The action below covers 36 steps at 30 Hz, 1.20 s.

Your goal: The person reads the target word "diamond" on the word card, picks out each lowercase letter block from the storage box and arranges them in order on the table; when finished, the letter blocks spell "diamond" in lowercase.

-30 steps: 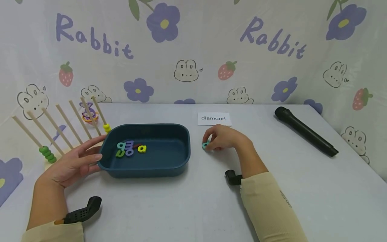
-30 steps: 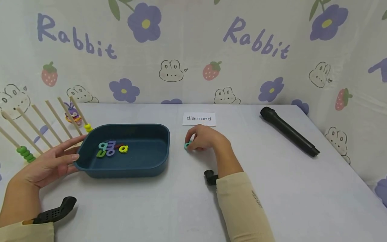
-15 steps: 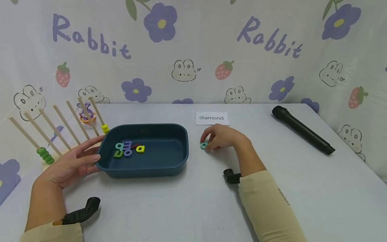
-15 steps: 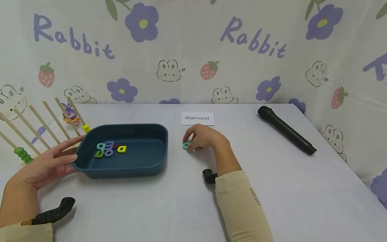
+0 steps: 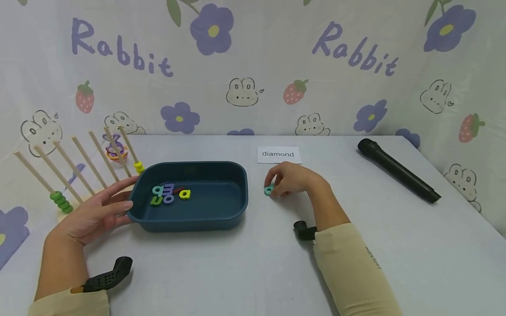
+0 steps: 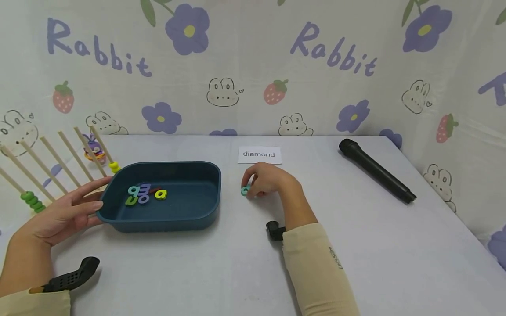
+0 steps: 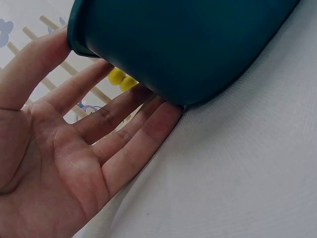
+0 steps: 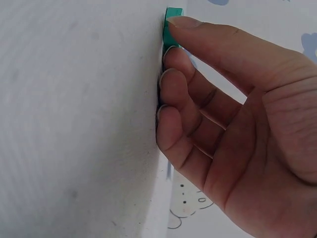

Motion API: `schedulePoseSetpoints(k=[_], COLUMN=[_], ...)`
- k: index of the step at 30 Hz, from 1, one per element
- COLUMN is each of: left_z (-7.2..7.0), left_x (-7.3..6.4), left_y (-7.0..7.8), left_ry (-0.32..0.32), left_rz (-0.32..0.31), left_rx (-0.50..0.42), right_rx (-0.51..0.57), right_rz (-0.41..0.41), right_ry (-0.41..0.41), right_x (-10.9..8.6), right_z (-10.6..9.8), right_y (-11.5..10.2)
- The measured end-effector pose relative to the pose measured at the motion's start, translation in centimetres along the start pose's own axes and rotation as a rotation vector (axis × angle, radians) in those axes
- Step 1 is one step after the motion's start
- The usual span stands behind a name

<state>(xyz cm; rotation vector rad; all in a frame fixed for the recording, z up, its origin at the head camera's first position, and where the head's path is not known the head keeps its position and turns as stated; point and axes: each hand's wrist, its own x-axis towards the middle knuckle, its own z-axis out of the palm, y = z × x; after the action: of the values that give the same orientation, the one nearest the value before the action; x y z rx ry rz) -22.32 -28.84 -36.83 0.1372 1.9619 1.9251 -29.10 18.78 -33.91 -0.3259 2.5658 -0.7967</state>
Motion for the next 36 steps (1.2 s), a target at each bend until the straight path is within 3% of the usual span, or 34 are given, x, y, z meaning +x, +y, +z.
schedulePoseSetpoints(k=[12, 20, 23, 30, 36], left_z=[-0.5, -0.4, -0.3, -0.3, -0.2], left_x=[-0.1, 0.0, 0.0, -0.3, -0.3], left_y=[-0.2, -0.3, -0.3, -0.2, 0.1], left_ry=[-0.011, -0.004, 0.001, -0.005, -0.007], left_rz=[0.017, 0.018, 0.015, 0.008, 0.003], left_rx=[-0.011, 0.021, 0.028, 0.028, 0.038], right_rx=[0.000, 0.044, 0.070, 0.206, 0.189], right_rz=[-0.021, -0.143, -0.201, -0.319, -0.353], right_ry=[-0.017, 0.130, 0.149, 0.066, 0.000], right_x=[-0.4, -1.9, -2.3, -1.6, -0.4], right_z=[-0.6, -2.0, -2.1, -1.8, -2.0], right_y=[-0.5, -2.9, -4.0, -6.3, -8.5])
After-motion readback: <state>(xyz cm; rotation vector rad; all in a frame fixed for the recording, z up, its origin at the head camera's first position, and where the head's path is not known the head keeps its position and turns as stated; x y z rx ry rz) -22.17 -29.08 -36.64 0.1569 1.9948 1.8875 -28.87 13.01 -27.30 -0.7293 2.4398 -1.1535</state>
